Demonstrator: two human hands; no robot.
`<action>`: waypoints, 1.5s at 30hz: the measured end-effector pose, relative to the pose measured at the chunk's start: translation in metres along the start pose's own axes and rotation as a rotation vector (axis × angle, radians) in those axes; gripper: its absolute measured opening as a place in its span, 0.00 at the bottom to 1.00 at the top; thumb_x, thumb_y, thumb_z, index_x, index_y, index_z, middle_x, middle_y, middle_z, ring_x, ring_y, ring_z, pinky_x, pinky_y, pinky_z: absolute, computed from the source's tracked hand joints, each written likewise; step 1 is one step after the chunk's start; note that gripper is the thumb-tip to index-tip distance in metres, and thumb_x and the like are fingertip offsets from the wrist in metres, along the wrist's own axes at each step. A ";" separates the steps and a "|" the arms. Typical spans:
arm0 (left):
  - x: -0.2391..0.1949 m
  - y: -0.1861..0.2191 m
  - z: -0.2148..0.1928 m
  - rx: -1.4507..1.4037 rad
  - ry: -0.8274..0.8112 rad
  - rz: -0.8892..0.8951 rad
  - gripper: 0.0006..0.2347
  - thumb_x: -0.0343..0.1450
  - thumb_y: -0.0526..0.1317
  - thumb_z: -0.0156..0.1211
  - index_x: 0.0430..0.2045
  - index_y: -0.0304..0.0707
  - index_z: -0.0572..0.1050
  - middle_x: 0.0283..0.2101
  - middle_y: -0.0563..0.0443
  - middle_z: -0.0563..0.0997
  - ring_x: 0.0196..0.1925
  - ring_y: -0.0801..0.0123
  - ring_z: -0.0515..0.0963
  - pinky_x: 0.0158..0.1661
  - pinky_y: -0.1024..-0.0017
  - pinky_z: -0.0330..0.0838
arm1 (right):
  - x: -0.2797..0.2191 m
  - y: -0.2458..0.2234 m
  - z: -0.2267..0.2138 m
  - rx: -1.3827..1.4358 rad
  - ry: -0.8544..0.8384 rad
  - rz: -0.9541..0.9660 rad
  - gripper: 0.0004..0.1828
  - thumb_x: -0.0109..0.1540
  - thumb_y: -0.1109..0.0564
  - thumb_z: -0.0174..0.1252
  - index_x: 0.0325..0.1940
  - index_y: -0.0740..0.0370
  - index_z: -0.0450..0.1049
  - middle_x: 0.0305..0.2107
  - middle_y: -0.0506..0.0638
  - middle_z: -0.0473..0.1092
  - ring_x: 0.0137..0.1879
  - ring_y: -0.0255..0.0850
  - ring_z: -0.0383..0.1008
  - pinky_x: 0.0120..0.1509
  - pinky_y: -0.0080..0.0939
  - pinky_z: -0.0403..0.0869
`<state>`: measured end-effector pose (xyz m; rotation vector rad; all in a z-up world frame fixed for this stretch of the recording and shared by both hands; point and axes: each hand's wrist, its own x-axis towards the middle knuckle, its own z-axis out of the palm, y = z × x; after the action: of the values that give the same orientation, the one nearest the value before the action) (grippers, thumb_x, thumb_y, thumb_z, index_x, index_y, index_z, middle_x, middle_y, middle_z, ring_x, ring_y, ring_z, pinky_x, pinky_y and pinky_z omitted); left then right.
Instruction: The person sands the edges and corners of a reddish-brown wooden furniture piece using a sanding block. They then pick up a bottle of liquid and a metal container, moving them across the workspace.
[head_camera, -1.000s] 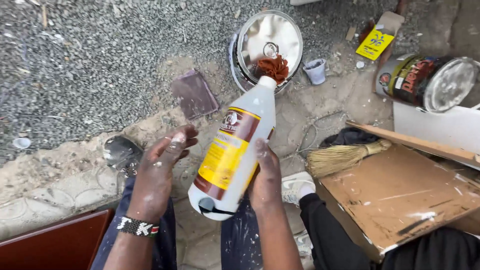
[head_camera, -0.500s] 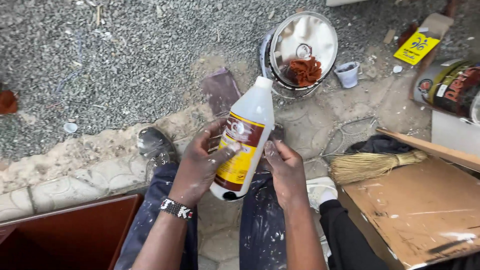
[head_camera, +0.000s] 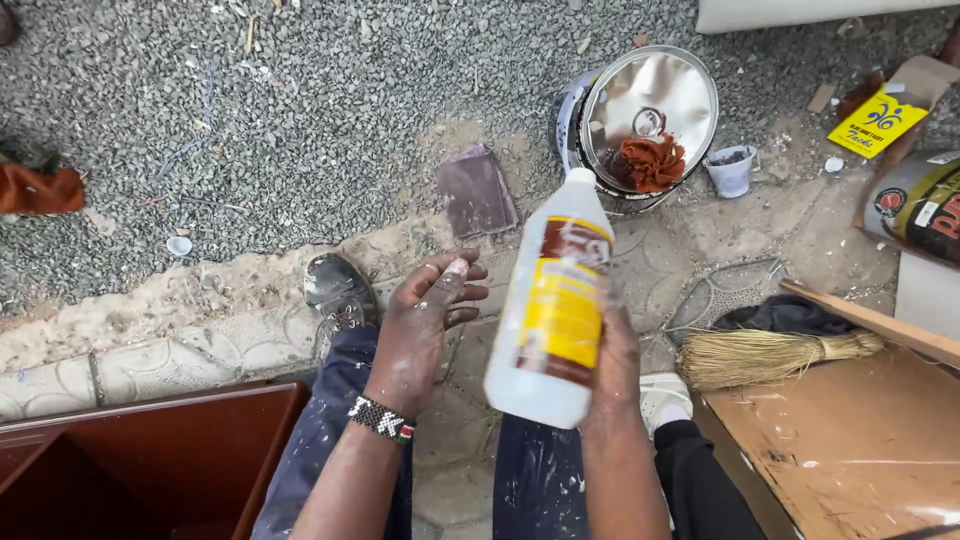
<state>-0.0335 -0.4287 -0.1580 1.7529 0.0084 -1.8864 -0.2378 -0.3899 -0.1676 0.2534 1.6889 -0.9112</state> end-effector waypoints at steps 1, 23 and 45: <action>0.001 0.001 -0.001 -0.003 0.004 0.004 0.21 0.83 0.46 0.67 0.67 0.32 0.86 0.56 0.36 0.91 0.54 0.59 0.90 0.55 0.63 0.86 | -0.007 -0.006 0.009 0.097 -0.055 0.014 0.17 0.73 0.43 0.69 0.61 0.53 0.83 0.52 0.60 0.87 0.50 0.50 0.93 0.62 0.57 0.90; 0.004 0.016 -0.012 0.084 0.165 0.111 0.20 0.83 0.43 0.66 0.69 0.35 0.84 0.66 0.37 0.88 0.67 0.49 0.88 0.71 0.49 0.77 | 0.019 0.010 0.011 -0.105 -0.261 0.052 0.40 0.66 0.61 0.72 0.84 0.59 0.70 0.69 0.59 0.77 0.69 0.52 0.81 0.73 0.64 0.83; 0.217 -0.095 0.094 0.621 -0.039 0.075 0.37 0.72 0.45 0.80 0.81 0.44 0.73 0.67 0.40 0.89 0.73 0.52 0.87 0.69 0.53 0.83 | 0.136 -0.128 0.044 -0.846 0.254 -0.487 0.63 0.69 0.15 0.69 0.86 0.64 0.58 0.71 0.73 0.71 0.67 0.64 0.84 0.69 0.79 0.80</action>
<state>-0.1554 -0.4680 -0.3789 2.0601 -0.7166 -1.9962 -0.3273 -0.5446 -0.2367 -0.6592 2.2671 -0.4318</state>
